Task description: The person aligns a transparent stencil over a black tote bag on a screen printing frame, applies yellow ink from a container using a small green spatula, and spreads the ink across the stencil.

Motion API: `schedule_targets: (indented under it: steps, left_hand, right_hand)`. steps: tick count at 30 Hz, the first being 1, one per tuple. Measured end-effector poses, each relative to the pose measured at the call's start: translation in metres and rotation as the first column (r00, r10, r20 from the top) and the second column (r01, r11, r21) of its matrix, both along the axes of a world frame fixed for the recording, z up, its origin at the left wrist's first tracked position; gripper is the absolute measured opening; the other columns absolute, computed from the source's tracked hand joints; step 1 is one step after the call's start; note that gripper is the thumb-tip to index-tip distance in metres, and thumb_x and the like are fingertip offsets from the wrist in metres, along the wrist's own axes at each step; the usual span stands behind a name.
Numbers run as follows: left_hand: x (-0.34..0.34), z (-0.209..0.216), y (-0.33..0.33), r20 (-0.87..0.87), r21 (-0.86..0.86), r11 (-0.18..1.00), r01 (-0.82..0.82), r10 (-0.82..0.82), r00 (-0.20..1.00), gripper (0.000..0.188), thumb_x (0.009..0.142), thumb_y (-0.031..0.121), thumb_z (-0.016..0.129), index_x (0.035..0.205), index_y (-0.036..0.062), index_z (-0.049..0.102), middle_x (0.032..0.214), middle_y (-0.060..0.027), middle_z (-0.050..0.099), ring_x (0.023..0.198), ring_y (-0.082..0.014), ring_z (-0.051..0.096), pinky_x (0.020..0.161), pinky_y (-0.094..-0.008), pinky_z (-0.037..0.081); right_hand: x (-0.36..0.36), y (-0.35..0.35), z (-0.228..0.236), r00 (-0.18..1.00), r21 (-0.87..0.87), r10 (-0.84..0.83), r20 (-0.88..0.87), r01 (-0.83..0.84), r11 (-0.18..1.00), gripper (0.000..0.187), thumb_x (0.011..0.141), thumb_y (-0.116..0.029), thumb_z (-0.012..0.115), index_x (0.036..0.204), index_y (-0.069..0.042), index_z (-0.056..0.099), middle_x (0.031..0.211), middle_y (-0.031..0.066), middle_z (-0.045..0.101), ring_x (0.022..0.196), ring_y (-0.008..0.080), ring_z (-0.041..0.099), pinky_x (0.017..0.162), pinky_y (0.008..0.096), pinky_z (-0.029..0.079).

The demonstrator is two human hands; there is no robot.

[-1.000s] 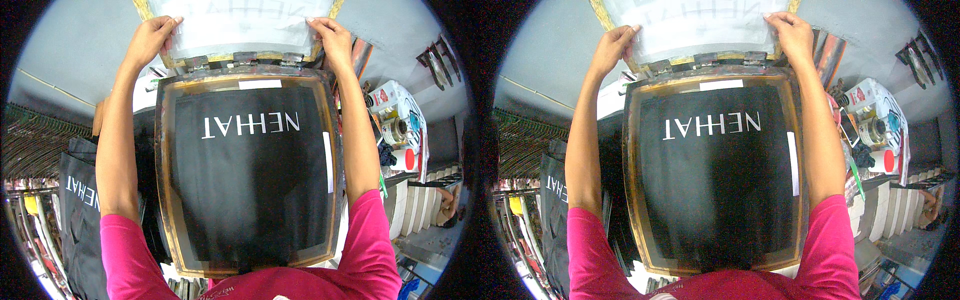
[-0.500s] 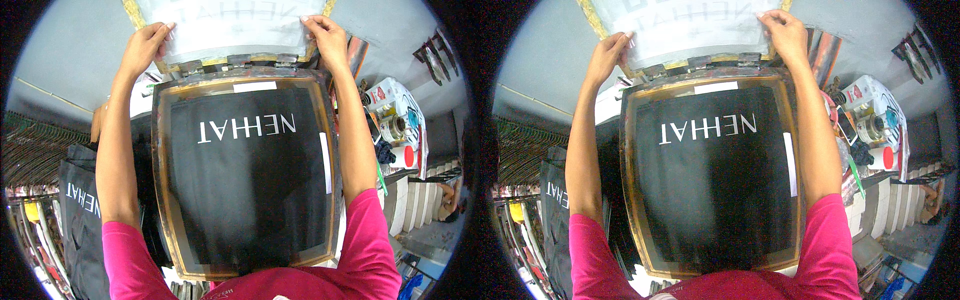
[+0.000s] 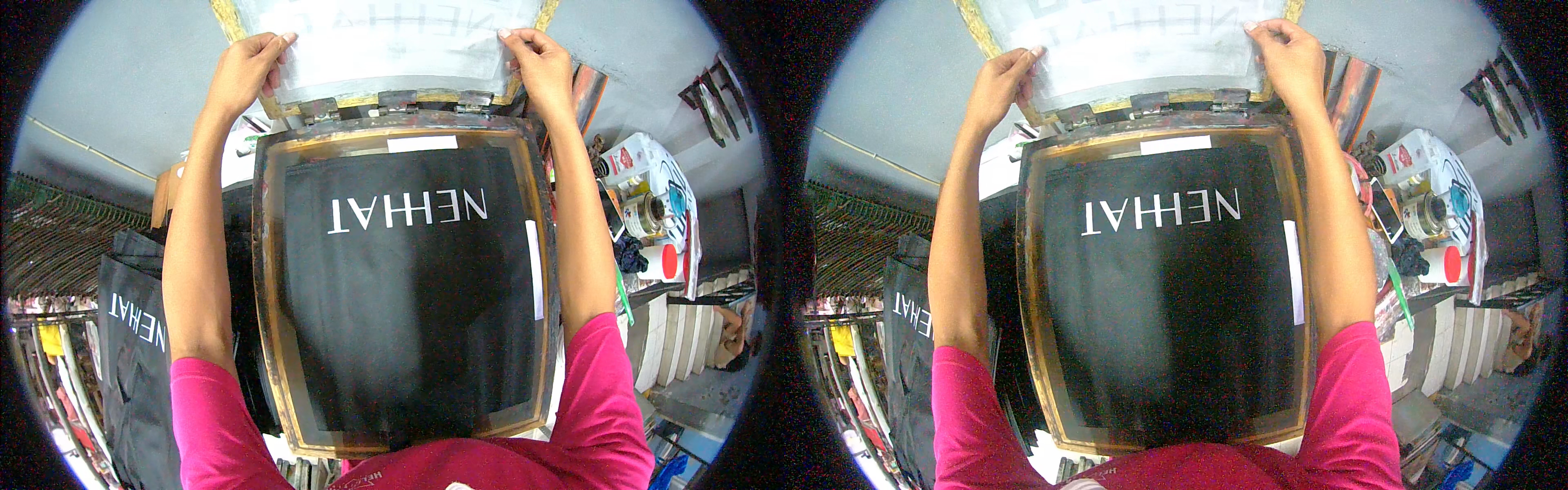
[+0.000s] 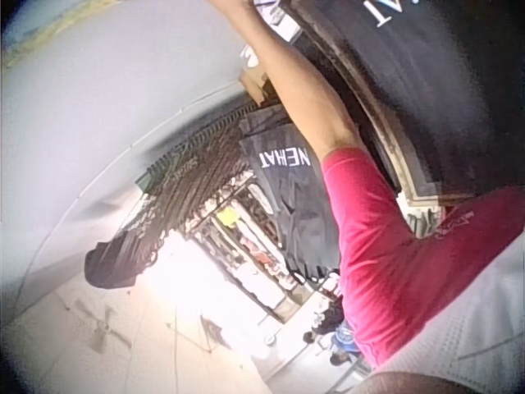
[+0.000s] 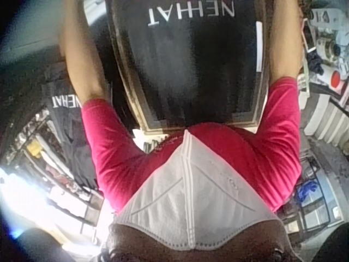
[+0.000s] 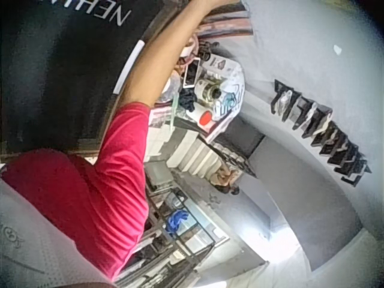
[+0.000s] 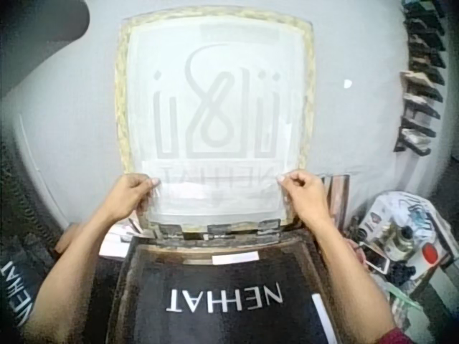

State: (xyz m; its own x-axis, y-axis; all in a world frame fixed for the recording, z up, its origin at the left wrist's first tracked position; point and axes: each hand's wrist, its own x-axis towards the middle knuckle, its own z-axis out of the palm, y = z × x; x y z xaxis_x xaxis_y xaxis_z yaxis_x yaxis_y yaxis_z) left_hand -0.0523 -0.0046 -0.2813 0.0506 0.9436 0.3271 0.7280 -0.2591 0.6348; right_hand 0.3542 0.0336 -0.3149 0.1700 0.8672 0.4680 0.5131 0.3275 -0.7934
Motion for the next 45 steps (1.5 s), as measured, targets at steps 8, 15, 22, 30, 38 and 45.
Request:
schedule_targets:
  steps: [8, 15, 22, 30, 38, 45]
  left_hand:
    - [0.020, 0.009, -0.001, -0.104, 0.018, 0.985, -0.172, 0.173, 0.979, 0.051, 0.097, 0.048, 0.058, 0.079, 0.0025, 0.072, 0.052, -0.0066, 0.061, 0.047, -0.0156, 0.062, 0.052, -0.0311, 0.051]
    - [0.012, 0.024, 0.006, -0.095, -0.087, 0.981, -0.174, 0.166, 0.981, 0.053, 0.093, 0.048, 0.064, 0.073, -0.0003, 0.073, 0.049, -0.0079, 0.061, 0.043, -0.0182, 0.063, 0.049, -0.0316, 0.052]
    - [-0.002, 0.030, -0.006, -0.188, -0.117, 0.958, -0.260, 0.236, 0.954, 0.051, 0.091, 0.046, 0.068, 0.072, -0.0013, 0.072, 0.052, -0.0093, 0.062, 0.044, -0.0195, 0.063, 0.049, -0.0332, 0.052]
    - [-0.011, 0.003, 0.001, -0.114, 0.751, 0.583, -0.310, 0.577, 0.809, 0.103, 0.081, 0.070, 0.070, 0.135, -0.0157, 0.049, 0.137, -0.0379, 0.052, 0.132, -0.0439, 0.052, 0.109, -0.0575, 0.038]
    - [0.015, -0.054, 0.028, -0.065, 0.653, 0.678, -0.336, 0.493, 0.867, 0.144, 0.070, 0.083, 0.068, 0.156, -0.0105, 0.000, 0.163, -0.0361, 0.003, 0.155, -0.0423, -0.003, 0.117, -0.0666, -0.010]
    - [0.021, -0.054, 0.006, -0.347, 0.756, 0.653, -0.045, 0.458, 0.818, 0.121, 0.086, 0.079, 0.054, 0.160, -0.0030, 0.005, 0.168, -0.0248, 0.002, 0.157, -0.0334, -0.003, 0.118, -0.0652, -0.009]
  right_hand:
    - [-0.011, -0.002, 0.004, 0.968, 0.104, -0.188, 0.168, 0.172, 0.980, 0.043, 0.083, -0.047, 0.075, 0.094, -0.006, 0.077, 0.082, 0.0183, 0.074, 0.082, 0.0339, 0.072, 0.081, 0.0416, 0.054]
    - [0.005, 0.005, 0.014, 0.940, -0.015, -0.218, 0.261, 0.230, 0.973, 0.052, 0.076, -0.055, 0.079, 0.090, -0.005, 0.073, 0.081, 0.0195, 0.073, 0.080, 0.0349, 0.071, 0.078, 0.0436, 0.054]
    - [0.033, 0.010, 0.017, 0.956, -0.012, -0.171, 0.238, 0.179, 0.984, 0.050, 0.076, -0.051, 0.081, 0.090, -0.004, 0.071, 0.081, 0.0166, 0.073, 0.078, 0.0331, 0.070, 0.076, 0.0440, 0.054]
    - [0.056, -0.003, -0.034, 0.925, -0.084, -0.248, 0.287, 0.283, 0.956, 0.048, 0.098, -0.042, 0.058, 0.121, -0.002, 0.066, 0.111, 0.0242, 0.072, 0.108, 0.0395, 0.068, 0.096, 0.0460, 0.049]
    - [0.059, -0.007, -0.112, 0.964, -0.231, -0.168, 0.207, 0.216, 0.949, 0.047, 0.102, -0.041, 0.050, 0.116, 0.000, 0.067, 0.114, 0.0276, 0.069, 0.114, 0.0453, 0.063, 0.098, 0.0490, 0.047]
    - [0.049, -0.023, -0.118, 0.977, -0.147, -0.166, 0.131, 0.185, 0.972, 0.039, 0.102, -0.035, 0.054, 0.111, 0.000, 0.068, 0.102, 0.0209, 0.072, 0.101, 0.0367, 0.068, 0.091, 0.0417, 0.049]
